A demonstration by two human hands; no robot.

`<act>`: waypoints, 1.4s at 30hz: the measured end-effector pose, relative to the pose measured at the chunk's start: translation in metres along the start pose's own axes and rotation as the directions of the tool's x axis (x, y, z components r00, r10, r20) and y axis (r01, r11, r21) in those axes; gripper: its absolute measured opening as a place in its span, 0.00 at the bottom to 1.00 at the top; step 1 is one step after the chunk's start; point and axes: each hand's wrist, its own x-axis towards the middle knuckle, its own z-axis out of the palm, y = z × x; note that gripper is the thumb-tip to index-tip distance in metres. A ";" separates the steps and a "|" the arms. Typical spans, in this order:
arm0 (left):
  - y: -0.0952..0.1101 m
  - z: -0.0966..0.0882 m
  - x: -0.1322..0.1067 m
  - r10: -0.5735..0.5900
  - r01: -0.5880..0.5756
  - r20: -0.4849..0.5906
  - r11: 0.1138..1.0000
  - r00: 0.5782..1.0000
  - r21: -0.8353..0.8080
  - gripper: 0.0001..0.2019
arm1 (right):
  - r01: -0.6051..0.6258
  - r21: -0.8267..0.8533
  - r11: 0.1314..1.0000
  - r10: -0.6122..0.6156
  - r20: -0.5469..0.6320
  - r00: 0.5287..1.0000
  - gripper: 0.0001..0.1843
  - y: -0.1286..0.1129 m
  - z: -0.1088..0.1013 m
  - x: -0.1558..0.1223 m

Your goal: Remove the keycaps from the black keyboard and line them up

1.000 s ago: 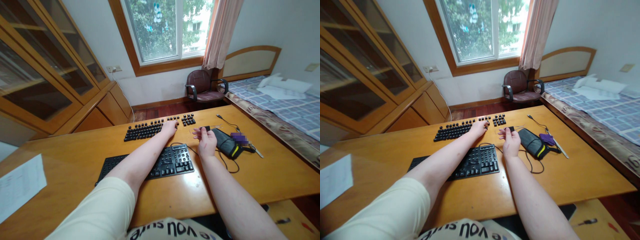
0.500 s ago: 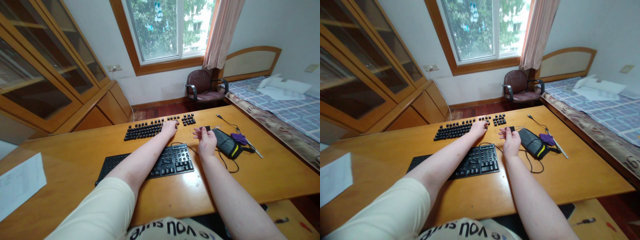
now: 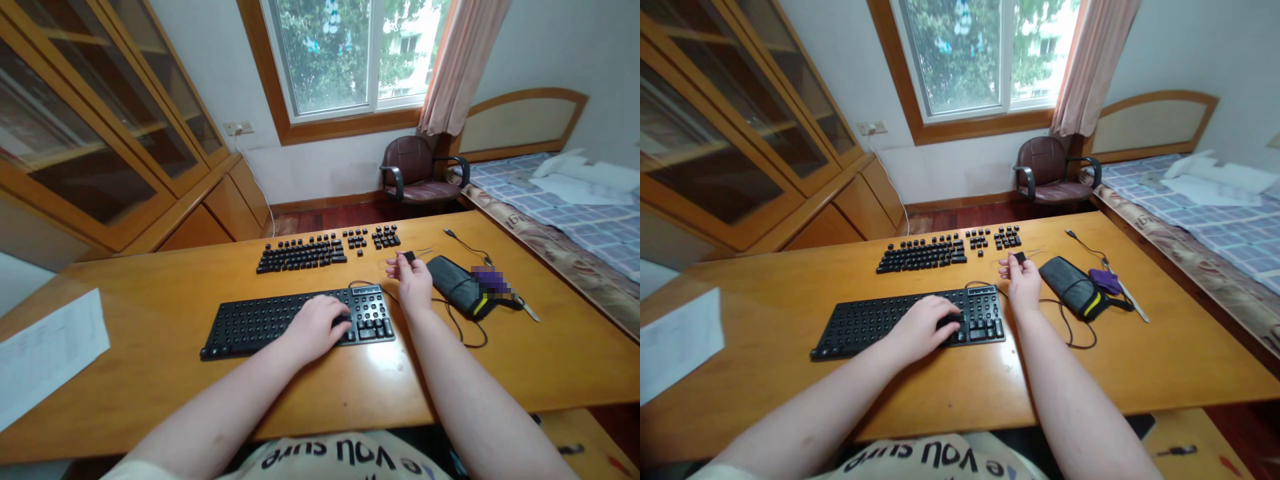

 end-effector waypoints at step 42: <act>-0.010 0.033 -0.025 -0.115 0.098 -0.132 0.987 0.985 -0.126 0.10 | 0.810 -0.240 0.536 0.122 0.971 0.207 0.08 -0.015 0.019 -0.070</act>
